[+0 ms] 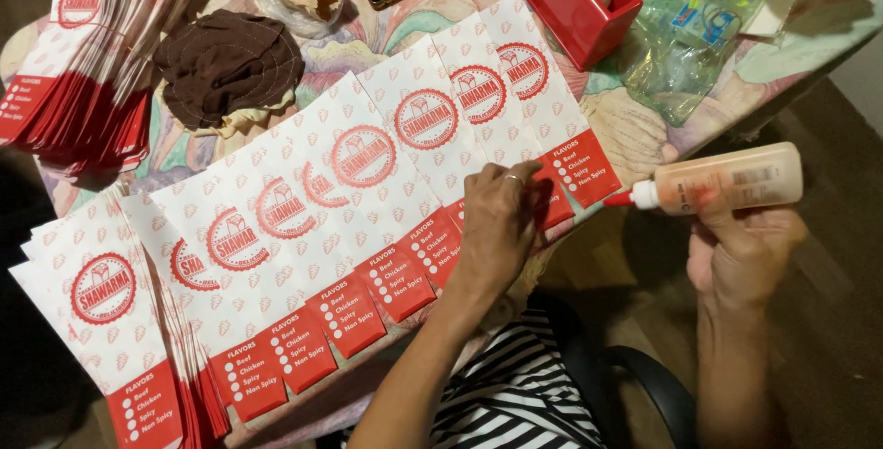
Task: The person organizes paper shawarma sleeves on a table and applies glue to the edges from a bottle.
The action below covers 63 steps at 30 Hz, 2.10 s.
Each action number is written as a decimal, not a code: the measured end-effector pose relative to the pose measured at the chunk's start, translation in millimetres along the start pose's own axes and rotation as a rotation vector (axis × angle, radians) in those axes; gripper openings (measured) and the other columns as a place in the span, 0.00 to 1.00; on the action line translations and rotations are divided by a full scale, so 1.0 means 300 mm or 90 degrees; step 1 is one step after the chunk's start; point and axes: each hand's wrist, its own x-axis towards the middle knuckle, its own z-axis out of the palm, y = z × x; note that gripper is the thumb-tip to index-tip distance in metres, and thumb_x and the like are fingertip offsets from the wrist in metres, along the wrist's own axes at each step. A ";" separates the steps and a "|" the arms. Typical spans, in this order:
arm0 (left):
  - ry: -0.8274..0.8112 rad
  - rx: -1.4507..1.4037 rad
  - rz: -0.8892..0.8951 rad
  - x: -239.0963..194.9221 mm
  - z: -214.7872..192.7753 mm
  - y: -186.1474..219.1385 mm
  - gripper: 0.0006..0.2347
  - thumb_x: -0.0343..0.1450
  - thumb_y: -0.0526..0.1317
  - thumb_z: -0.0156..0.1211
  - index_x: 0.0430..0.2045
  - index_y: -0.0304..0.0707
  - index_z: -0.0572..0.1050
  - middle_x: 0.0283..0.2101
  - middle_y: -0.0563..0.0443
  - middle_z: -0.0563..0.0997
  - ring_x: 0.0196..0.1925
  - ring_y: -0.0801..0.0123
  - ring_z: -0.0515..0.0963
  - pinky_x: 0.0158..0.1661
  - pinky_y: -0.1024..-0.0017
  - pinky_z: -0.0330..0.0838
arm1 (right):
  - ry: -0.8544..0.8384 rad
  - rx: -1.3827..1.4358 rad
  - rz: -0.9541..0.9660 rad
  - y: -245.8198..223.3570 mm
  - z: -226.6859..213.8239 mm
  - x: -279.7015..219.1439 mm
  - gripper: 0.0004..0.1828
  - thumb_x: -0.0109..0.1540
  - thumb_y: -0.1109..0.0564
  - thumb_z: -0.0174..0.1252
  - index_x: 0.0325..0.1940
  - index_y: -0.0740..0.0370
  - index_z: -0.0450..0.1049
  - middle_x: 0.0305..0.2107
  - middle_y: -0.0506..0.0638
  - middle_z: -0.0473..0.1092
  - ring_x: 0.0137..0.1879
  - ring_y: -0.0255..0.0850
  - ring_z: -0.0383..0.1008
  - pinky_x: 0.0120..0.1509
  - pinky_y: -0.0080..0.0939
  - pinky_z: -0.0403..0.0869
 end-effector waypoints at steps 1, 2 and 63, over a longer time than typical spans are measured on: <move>0.000 0.001 -0.001 -0.010 -0.001 0.003 0.16 0.70 0.29 0.64 0.52 0.32 0.71 0.37 0.46 0.84 0.40 0.55 0.71 0.42 0.58 0.63 | -0.001 0.000 0.001 0.007 0.009 -0.007 0.24 0.57 0.64 0.71 0.56 0.66 0.72 0.51 0.55 0.75 0.57 0.42 0.78 0.71 0.48 0.83; -0.011 0.015 0.009 -0.020 -0.002 0.006 0.12 0.72 0.31 0.62 0.50 0.32 0.71 0.35 0.43 0.83 0.38 0.55 0.71 0.43 0.58 0.63 | -0.013 -0.003 0.008 0.014 0.018 -0.014 0.22 0.57 0.64 0.72 0.53 0.67 0.74 0.49 0.55 0.75 0.55 0.42 0.79 0.69 0.48 0.84; -0.052 0.054 -0.045 -0.030 -0.033 0.041 0.21 0.67 0.55 0.66 0.42 0.39 0.70 0.30 0.51 0.79 0.35 0.55 0.75 0.45 0.60 0.62 | -0.082 -0.289 -0.106 0.084 0.026 -0.070 0.21 0.56 0.63 0.77 0.48 0.67 0.75 0.43 0.50 0.74 0.49 0.36 0.75 0.59 0.34 0.78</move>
